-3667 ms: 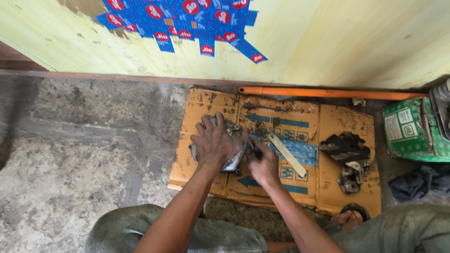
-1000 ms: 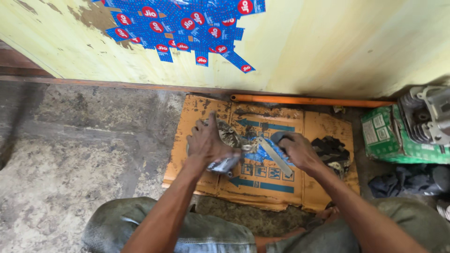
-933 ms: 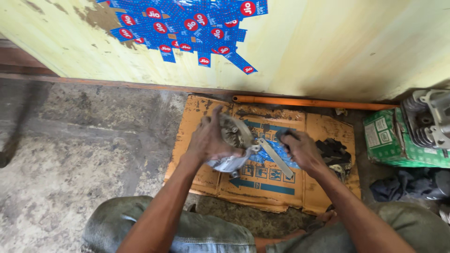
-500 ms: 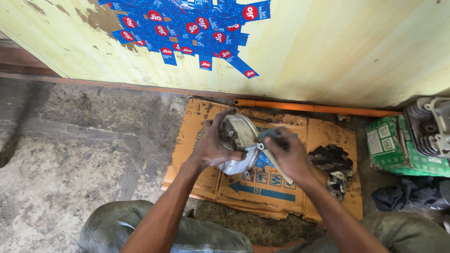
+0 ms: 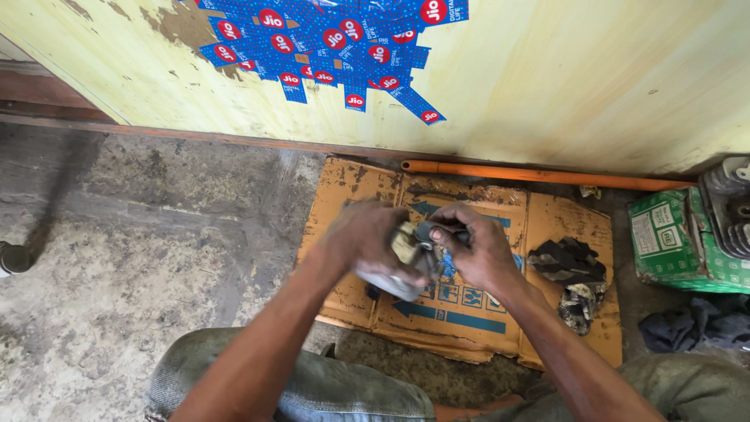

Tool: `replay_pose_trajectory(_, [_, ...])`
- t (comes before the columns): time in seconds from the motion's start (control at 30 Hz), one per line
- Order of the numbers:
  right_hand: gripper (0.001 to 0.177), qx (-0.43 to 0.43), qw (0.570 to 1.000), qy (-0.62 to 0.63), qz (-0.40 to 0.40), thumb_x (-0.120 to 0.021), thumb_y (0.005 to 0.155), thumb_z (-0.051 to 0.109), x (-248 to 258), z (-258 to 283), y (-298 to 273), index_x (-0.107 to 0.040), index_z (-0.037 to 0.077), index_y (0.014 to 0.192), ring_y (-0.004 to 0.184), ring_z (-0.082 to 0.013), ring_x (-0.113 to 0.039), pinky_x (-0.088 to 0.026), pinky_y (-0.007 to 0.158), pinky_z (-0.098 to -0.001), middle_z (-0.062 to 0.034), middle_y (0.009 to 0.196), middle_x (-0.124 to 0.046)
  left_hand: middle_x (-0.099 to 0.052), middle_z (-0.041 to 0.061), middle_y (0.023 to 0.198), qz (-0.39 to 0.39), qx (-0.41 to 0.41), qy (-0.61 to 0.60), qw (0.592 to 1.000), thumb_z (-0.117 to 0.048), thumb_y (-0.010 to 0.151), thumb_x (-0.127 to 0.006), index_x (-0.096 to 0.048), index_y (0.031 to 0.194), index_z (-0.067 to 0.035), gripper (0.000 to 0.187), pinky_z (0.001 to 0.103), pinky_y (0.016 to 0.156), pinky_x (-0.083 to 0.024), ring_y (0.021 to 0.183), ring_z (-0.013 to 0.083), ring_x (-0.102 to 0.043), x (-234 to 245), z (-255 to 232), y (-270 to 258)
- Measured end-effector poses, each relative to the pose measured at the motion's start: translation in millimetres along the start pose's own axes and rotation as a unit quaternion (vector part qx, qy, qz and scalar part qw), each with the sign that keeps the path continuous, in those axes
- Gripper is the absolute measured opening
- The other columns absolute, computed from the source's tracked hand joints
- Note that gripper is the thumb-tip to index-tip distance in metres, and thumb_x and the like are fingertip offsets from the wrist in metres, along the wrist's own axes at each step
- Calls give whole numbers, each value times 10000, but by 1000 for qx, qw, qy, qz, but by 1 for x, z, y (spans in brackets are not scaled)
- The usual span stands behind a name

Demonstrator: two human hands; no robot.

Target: The person sits on the floor and scrubs a silver metal part with a cloth and a wooden stick. They repeatedly rub the surface of the part, which is placed on a cardboard box, to remove dirt or residue.

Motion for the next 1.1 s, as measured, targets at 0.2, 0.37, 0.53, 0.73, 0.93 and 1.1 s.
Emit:
replay_pose_trajectory(0.2, [97,-27,995,16,-98,-677,961,115,36,-17,-6,-655,102,1055,948,-207,-681,-556,796,-361,-97,1035,-732,-682,115,723,-72,35,-4,997,-762,817,-658,-755,903,-122,652,396,606,-492,643,236,-620,-15,-15,-5])
replay_pose_trajectory(0.37, [87,-92,989,22,-112,-651,990,169,45,-31,-25,-671,134,1066,850,-191,-656,-525,744,-349,-76,948,-724,-643,124,570,-99,100,-172,975,-608,975,-441,-753,798,-128,599,435,479,-499,461,231,-599,-24,21,9])
replay_pose_trajectory(0.53, [147,-180,979,47,-85,-641,957,189,22,-47,-28,-632,139,1094,851,-143,-683,-535,712,-329,-54,986,-743,-606,137,450,-164,115,-234,951,-560,1009,-466,-741,601,-65,699,402,470,-470,359,221,-547,-24,34,4])
replay_pose_trajectory(0.73, [236,-300,938,150,-83,-695,926,172,14,-62,-33,-661,86,1143,779,-168,-626,-487,676,-331,-100,980,-743,-637,123,492,-167,192,-370,894,-567,985,-483,-718,616,-61,670,441,439,-464,364,224,-557,-50,47,10])
replay_pose_trajectory(0.93, [317,-216,944,235,-85,-716,899,161,4,-74,-15,-619,45,1178,839,-208,-596,-511,693,-317,-147,1029,-712,-638,144,477,-198,173,-336,904,-591,985,-493,-721,576,-43,721,416,471,-449,389,224,-583,-37,35,10])
replay_pose_trajectory(1.1, [281,-163,986,6,-36,-659,940,294,6,-60,-15,-738,72,1092,945,-253,-721,-626,812,-374,-116,1219,-686,-626,125,468,-187,188,-354,897,-582,980,-492,-725,587,-50,701,432,450,-444,381,218,-555,-41,36,8])
Point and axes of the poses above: each hand's wrist, its own y-axis towards the middle knuckle, its own x-axis out of the back of the hand, z = x × y, the point moved 10 cm from there along y, towards the middle knuckle
